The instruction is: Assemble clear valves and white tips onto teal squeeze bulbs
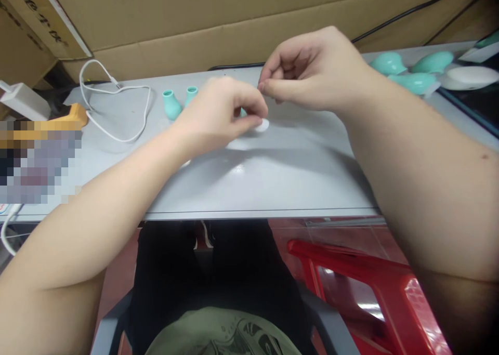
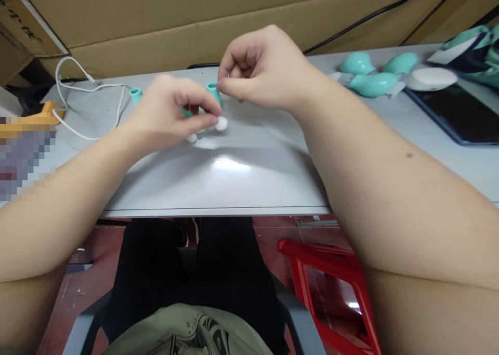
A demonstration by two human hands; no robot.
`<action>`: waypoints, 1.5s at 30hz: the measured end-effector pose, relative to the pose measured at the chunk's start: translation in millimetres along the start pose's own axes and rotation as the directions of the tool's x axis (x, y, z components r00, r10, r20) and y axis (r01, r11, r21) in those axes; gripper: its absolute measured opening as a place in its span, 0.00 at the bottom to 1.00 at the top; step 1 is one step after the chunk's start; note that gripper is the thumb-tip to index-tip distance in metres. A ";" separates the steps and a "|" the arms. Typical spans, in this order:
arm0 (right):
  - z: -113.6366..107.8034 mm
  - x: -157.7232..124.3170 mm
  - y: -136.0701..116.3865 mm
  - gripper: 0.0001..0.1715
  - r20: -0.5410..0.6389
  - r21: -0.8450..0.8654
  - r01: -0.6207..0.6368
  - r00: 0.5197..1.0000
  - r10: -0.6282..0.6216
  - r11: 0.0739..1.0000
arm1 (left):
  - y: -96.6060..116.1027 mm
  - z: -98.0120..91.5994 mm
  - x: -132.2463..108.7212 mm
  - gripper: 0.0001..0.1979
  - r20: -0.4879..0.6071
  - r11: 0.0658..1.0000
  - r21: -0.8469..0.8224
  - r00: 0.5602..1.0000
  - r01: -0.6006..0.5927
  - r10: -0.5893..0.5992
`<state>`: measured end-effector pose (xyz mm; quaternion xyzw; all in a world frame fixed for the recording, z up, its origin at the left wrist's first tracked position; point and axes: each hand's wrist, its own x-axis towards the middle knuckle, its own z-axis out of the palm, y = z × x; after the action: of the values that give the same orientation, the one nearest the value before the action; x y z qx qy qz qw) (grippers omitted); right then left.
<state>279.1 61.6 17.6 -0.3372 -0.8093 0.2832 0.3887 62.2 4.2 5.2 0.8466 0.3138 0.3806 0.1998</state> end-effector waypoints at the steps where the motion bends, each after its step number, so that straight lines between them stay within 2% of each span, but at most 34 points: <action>1: 1.0 0.1 -1.6 0.10 -0.018 0.071 -0.002 1.000 0.003 0.997 | -0.5 -1.8 0.0 0.05 -0.100 0.991 -0.133 0.995 0.013 -0.027; 3: 4.1 0.2 -3.9 0.06 -0.043 0.227 -0.011 0.999 0.021 0.974 | -3.9 -5.6 0.8 0.04 -0.247 0.951 -0.309 0.963 0.023 -0.104; 5: 8.8 0.5 -4.1 0.06 -0.053 0.347 -0.020 0.998 0.040 0.938 | -10.1 -8.5 2.2 0.03 -0.299 0.927 -0.373 0.941 0.038 -0.159; 8: 17.2 0.8 -1.5 0.12 -0.043 0.441 -0.021 0.998 0.045 0.897 | -20.8 -9.4 3.3 0.04 -0.311 0.884 -0.463 0.923 0.061 -0.226; 12: 25.2 0.2 -0.1 0.08 -0.051 0.470 -0.012 0.998 0.041 0.883 | -24.9 -7.3 1.8 0.04 -0.265 0.830 -0.552 0.926 0.084 -0.269; 16: 25.9 -1.0 -3.3 0.05 -0.093 0.479 0.024 0.995 0.023 0.878 | -17.4 -7.3 -0.2 0.05 -0.187 0.834 -0.543 0.953 0.101 -0.237; 19: 24.6 -1.7 -5.3 0.04 -0.078 0.476 0.002 0.996 0.040 0.879 | -12.2 -9.2 -0.4 0.06 -0.145 0.858 -0.501 0.967 0.110 -0.209; 23: 24.8 -2.5 -7.6 0.04 -0.079 0.490 0.006 0.996 0.038 0.871 | -10.8 -11.7 0.3 0.08 -0.165 0.879 -0.464 0.965 0.105 -0.203; 28: 26.9 -4.1 -10.8 0.05 -0.088 0.481 0.014 0.996 0.033 0.877 | -12.6 -13.5 -0.5 0.04 -0.157 0.878 -0.470 0.971 0.085 -0.178; 30: 27.2 -5.1 -11.1 0.06 -0.085 0.473 0.008 0.996 0.036 0.881 | -12.9 -13.6 -1.0 0.05 -0.145 0.878 -0.470 0.973 0.092 -0.180; 35: 27.3 -5.6 -9.9 0.07 -0.089 0.519 0.041 0.996 0.006 0.854 | -16.4 -12.3 -1.3 0.04 -0.189 0.848 -0.528 0.966 0.049 -0.173; 41: 27.2 -4.1 -6.8 0.06 -0.088 0.514 0.058 0.996 -0.014 0.856 | -23.0 -13.1 0.5 0.09 -0.128 0.817 -0.575 0.984 0.029 -0.125; 45: 26.9 -3.1 -4.5 0.07 -0.075 0.516 0.056 0.997 -0.020 0.855 | -23.7 -12.0 1.2 0.09 -0.142 0.833 -0.551 0.980 0.040 -0.141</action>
<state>257.0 51.2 5.1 -0.2135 -0.6965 0.4710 0.4974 44.6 23.4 -0.3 0.7016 0.2487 0.5176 0.4219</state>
